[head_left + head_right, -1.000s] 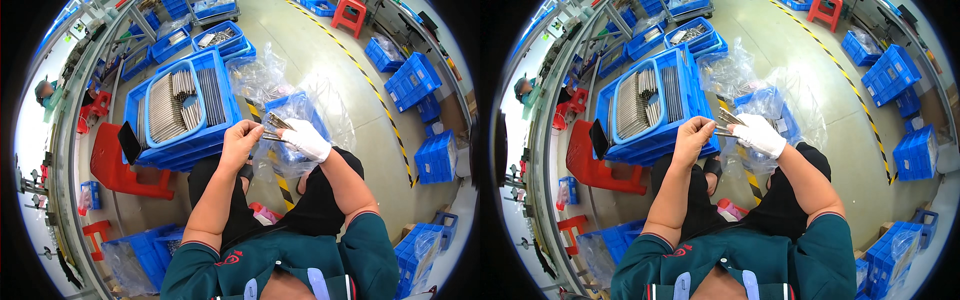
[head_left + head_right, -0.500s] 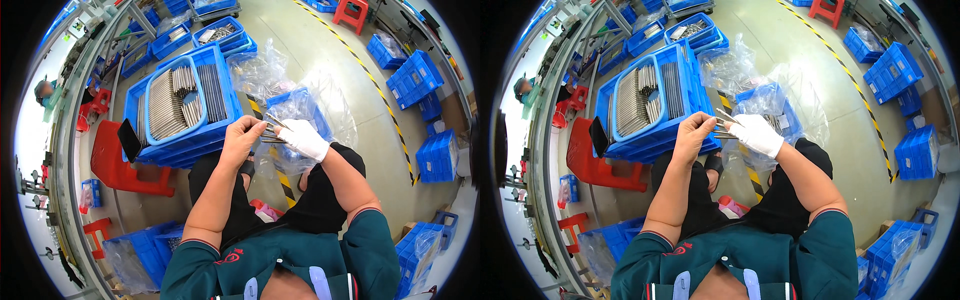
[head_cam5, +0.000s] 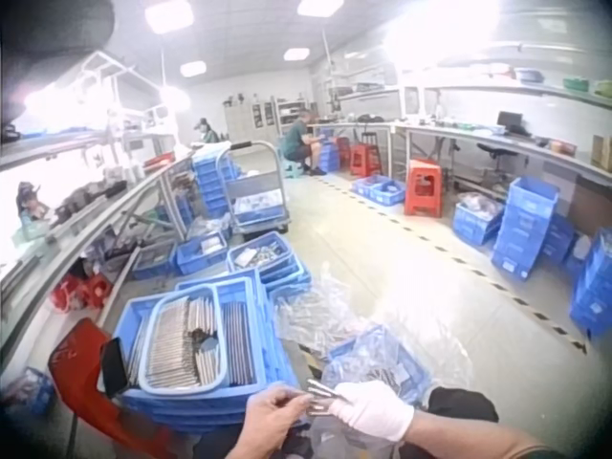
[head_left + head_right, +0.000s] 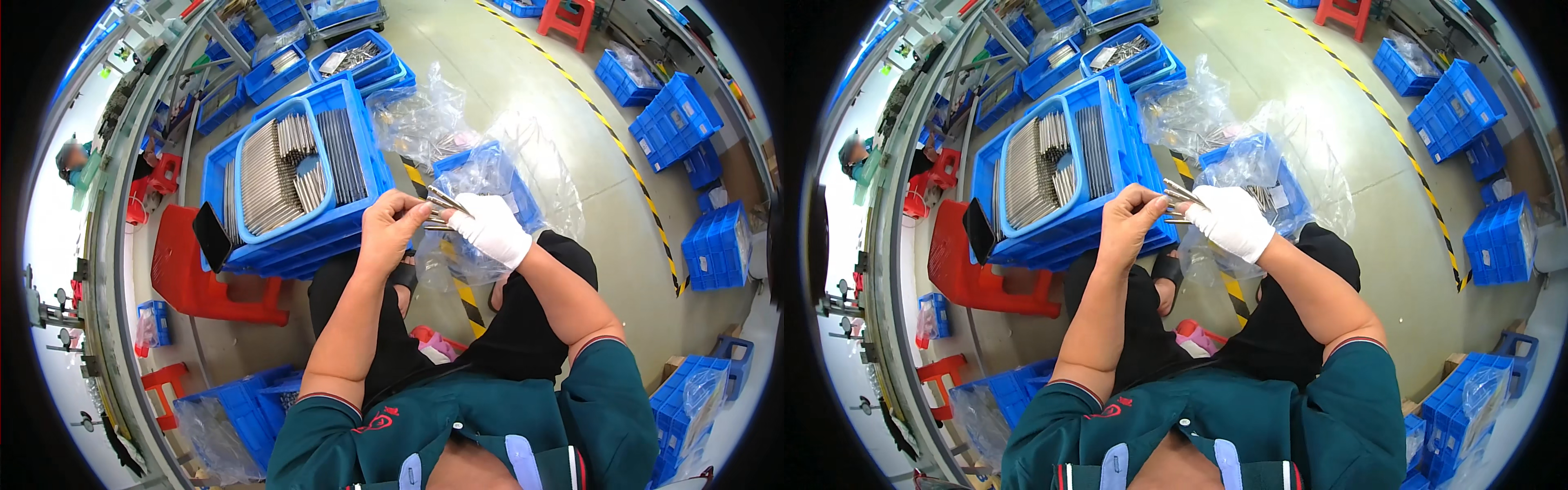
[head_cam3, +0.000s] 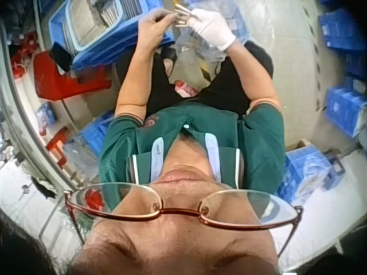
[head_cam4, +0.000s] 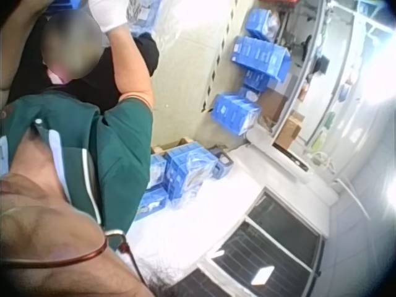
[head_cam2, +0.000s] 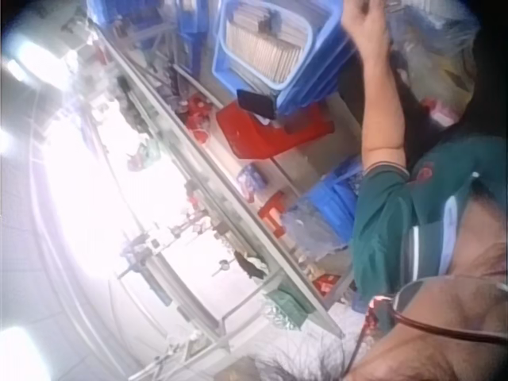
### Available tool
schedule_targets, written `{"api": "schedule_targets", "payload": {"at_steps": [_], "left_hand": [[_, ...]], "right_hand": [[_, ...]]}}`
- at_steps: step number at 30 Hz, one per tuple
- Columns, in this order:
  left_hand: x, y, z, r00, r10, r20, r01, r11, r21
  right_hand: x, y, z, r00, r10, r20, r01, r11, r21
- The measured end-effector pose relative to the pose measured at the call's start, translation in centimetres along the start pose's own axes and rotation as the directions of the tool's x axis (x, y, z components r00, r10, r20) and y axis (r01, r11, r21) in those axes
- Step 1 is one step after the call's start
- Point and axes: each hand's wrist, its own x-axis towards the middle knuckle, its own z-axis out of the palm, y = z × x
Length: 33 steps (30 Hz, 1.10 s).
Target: The person sits on the floor and repeatedly picks up small metal rods from a blue crate, holds them in a bundle, and places them into a plastic bag. The person handles the metal rods one by one or in small groups, transferring them from the crate to the bag.
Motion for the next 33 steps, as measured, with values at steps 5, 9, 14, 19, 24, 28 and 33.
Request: {"api": "schedule_targets", "payload": {"at_steps": [5,9,14,19,24,28,33], "left_hand": [[0.1,1.0,-0.8,0.994,-0.108,0.006,0.108,0.986,-0.129],[0.2,0.7,-0.5,0.981,-0.155,0.118,0.176,0.966,-0.191],[0.2,0.6,-0.9,0.965,-0.173,0.196,0.214,0.954,-0.210],[0.1,0.9,-1.2,0.959,-0.160,0.233,0.220,0.940,-0.260],[0.1,0.5,-0.7,0.960,-0.174,0.220,0.223,0.948,-0.226],[0.2,0.7,-1.1,0.943,-0.222,0.248,0.280,0.931,-0.234],[0.1,1.3,-1.2,0.986,-0.154,0.064,0.163,0.972,-0.172]], "right_hand": [[0.1,-0.1,-1.1,0.984,0.109,0.138,-0.123,0.987,0.099],[0.0,-0.8,-1.2,0.954,0.135,0.268,-0.193,0.960,0.202],[-0.1,-0.7,-1.1,0.958,0.115,0.261,-0.171,0.964,0.203],[-0.1,-0.7,-1.2,0.957,0.092,0.275,-0.155,0.964,0.217],[-0.2,-0.4,-0.8,0.978,0.051,0.203,-0.084,0.984,0.156],[-0.1,-0.4,-0.4,0.981,0.030,0.194,-0.050,0.994,0.096],[0.1,-0.2,-1.3,0.956,0.118,0.268,-0.162,0.976,0.146]]}}
